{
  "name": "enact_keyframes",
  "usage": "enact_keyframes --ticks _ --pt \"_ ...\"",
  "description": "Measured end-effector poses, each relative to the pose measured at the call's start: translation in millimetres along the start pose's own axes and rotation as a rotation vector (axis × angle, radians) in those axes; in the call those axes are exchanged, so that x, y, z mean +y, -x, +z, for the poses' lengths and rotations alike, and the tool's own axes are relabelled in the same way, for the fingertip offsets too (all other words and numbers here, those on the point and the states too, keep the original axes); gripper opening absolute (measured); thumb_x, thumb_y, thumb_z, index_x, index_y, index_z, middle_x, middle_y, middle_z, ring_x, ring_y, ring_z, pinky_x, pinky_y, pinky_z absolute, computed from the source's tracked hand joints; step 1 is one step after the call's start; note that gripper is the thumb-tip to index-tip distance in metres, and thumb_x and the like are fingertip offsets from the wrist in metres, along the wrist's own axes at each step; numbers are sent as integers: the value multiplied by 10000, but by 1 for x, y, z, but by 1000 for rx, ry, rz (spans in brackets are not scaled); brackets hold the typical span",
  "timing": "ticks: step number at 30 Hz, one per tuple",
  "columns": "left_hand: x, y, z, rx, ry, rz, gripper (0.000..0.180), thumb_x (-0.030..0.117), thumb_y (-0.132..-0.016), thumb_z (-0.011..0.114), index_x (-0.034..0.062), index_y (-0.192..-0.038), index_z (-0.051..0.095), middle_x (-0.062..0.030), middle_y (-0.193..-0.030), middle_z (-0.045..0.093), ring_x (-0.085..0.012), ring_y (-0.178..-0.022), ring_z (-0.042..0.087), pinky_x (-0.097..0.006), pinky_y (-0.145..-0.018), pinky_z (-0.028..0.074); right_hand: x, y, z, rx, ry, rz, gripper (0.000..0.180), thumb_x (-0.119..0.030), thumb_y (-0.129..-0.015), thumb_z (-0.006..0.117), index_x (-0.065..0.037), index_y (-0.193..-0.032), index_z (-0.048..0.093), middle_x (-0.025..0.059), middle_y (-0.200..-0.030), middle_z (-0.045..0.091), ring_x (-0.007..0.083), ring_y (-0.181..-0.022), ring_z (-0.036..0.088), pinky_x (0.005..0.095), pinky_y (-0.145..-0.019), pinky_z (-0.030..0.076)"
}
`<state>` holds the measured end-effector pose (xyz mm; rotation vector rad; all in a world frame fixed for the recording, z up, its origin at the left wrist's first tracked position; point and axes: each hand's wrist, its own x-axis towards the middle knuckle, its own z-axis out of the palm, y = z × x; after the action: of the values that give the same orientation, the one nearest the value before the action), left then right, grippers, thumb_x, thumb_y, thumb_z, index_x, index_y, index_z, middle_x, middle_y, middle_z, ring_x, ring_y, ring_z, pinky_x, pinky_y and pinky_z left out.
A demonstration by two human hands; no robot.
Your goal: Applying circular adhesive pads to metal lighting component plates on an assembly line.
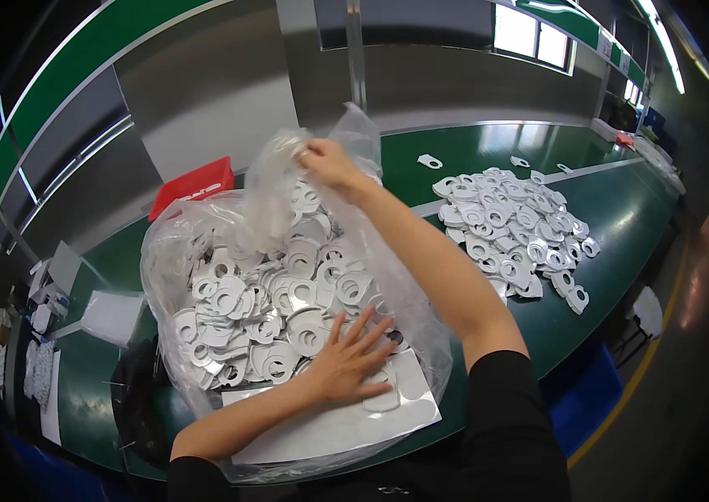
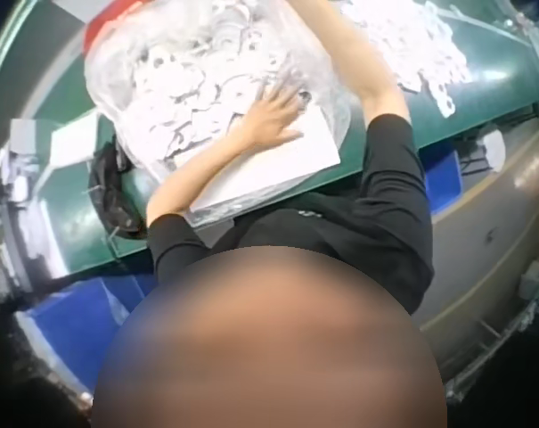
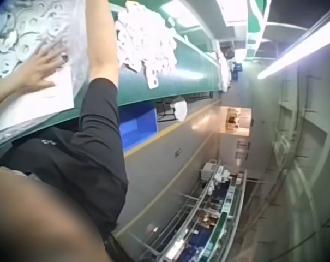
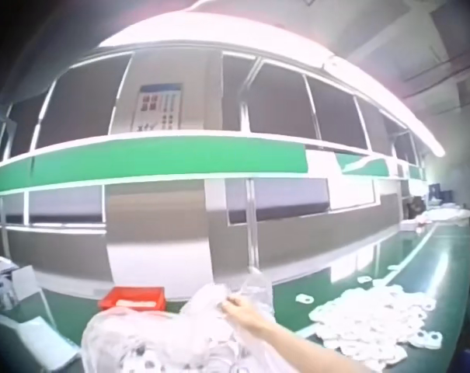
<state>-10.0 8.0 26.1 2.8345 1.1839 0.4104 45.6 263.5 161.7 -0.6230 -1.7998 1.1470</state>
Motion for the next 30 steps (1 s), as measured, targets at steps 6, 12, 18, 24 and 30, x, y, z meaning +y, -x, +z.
enact_keyframes --ticks 6,12,18,24,30 --pt "-66 1 -13 246 -318 -29 421 393 -764 640 98 -1054 564 -129 -1354 458 -369 -1332 320 -605 -1098 139 19 40 -89 436 598 -35 284 -178 -801 588 -1 -1023 599 152 -943 617 271 -863 593 342 -761 461" --pt "-119 27 -53 265 -451 -150 413 336 -669 676 103 -989 561 -111 -1329 476 -365 -1276 370 -609 -1080 177 29 134 -71 196 1061 -475 535 -191 -783 682 -22 -1244 468 208 -1206 495 388 -1135 451 456 -953 379" --pt "-162 63 -93 255 -424 -288 429 270 -709 647 90 -1081 533 -113 -1327 471 -345 -1260 389 -581 -1077 206 28 211 -63 -281 905 174 1174 -450 -559 851 -75 -1457 195 292 -1457 206 448 -1337 241 467 -1080 265" --pt "-155 91 -91 247 -428 -683 560 104 -765 569 23 -1300 425 -165 -1451 319 -400 -1368 210 -577 -1083 181 50 222 -62 -403 903 20 1336 -479 -400 887 -202 -1482 155 289 -1482 125 496 -1351 146 517 -1092 213" --pt "-29 38 -49 243 -57 -505 675 208 -817 614 44 -1405 325 -217 -1490 202 -431 -1377 154 -538 -1093 172 46 192 -32 -536 867 -58 1307 -337 -369 914 -233 -1466 211 257 -1492 156 493 -1335 201 515 -1095 223"
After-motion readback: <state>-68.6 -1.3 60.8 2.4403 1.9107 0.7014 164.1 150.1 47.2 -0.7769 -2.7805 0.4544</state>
